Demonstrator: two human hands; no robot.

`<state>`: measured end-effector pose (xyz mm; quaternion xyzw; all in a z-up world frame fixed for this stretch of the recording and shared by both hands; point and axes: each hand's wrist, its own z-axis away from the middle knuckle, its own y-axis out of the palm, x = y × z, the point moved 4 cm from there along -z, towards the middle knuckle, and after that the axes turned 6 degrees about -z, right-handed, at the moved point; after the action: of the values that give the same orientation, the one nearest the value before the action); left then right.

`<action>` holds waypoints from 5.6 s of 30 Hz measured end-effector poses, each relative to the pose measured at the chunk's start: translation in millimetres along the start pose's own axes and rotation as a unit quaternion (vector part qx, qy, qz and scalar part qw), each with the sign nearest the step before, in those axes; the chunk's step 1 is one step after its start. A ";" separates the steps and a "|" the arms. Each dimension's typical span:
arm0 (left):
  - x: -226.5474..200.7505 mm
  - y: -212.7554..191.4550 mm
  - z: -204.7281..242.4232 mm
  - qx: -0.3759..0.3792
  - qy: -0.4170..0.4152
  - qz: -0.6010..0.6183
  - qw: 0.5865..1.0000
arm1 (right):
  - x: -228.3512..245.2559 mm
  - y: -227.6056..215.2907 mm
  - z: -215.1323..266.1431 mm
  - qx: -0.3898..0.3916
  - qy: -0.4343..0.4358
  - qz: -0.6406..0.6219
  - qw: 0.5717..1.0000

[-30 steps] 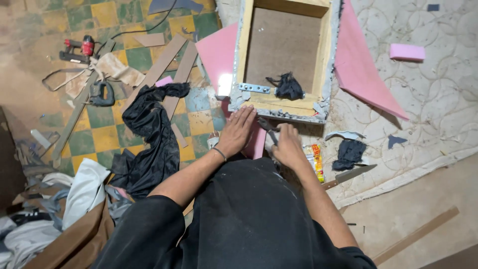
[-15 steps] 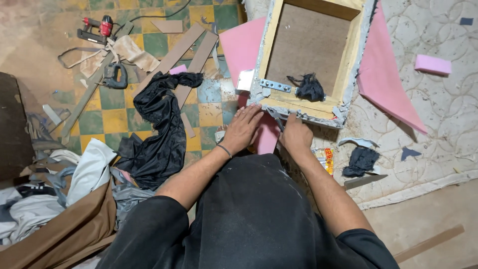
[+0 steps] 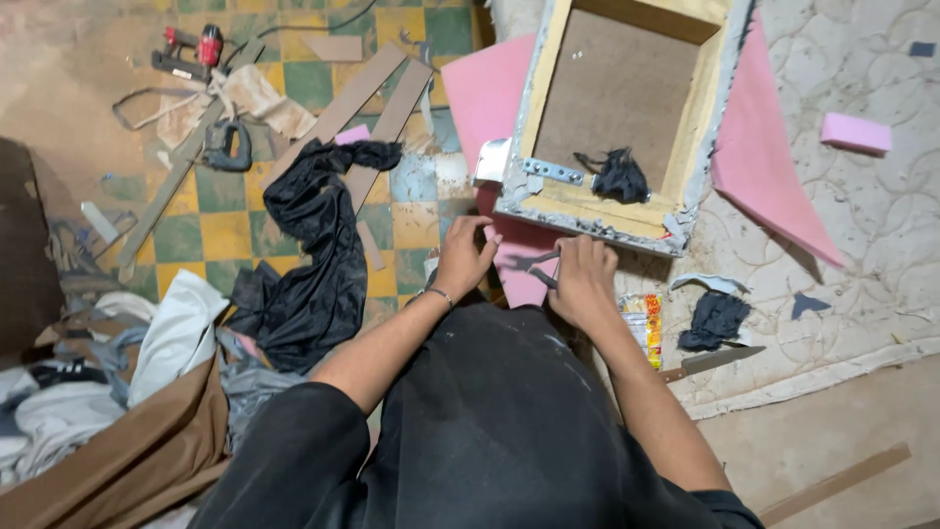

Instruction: Stripping old material and trimming foam from a wooden furniture frame using a utility knife

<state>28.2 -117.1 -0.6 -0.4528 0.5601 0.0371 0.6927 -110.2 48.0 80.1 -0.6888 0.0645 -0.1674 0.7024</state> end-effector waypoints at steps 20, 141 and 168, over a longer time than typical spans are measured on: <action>5.3 -15.4 -48.0 0.131 -0.101 0.060 0.984 | 6.1 33.0 -24.7 0.165 0.361 -0.151 0.905; -6.2 2.3 -100.7 0.090 0.500 -0.217 0.834 | 36.1 1.8 -8.5 -0.015 0.471 -0.465 0.750; -9.0 -17.6 -85.3 0.079 0.431 -0.181 0.881 | 30.7 18.6 4.7 -0.028 0.333 -0.164 0.928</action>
<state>-28.6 -180.4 20.2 -0.4617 0.7126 -0.3318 0.4109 -77.2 42.4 66.1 -0.6136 0.1857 -0.4981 0.5839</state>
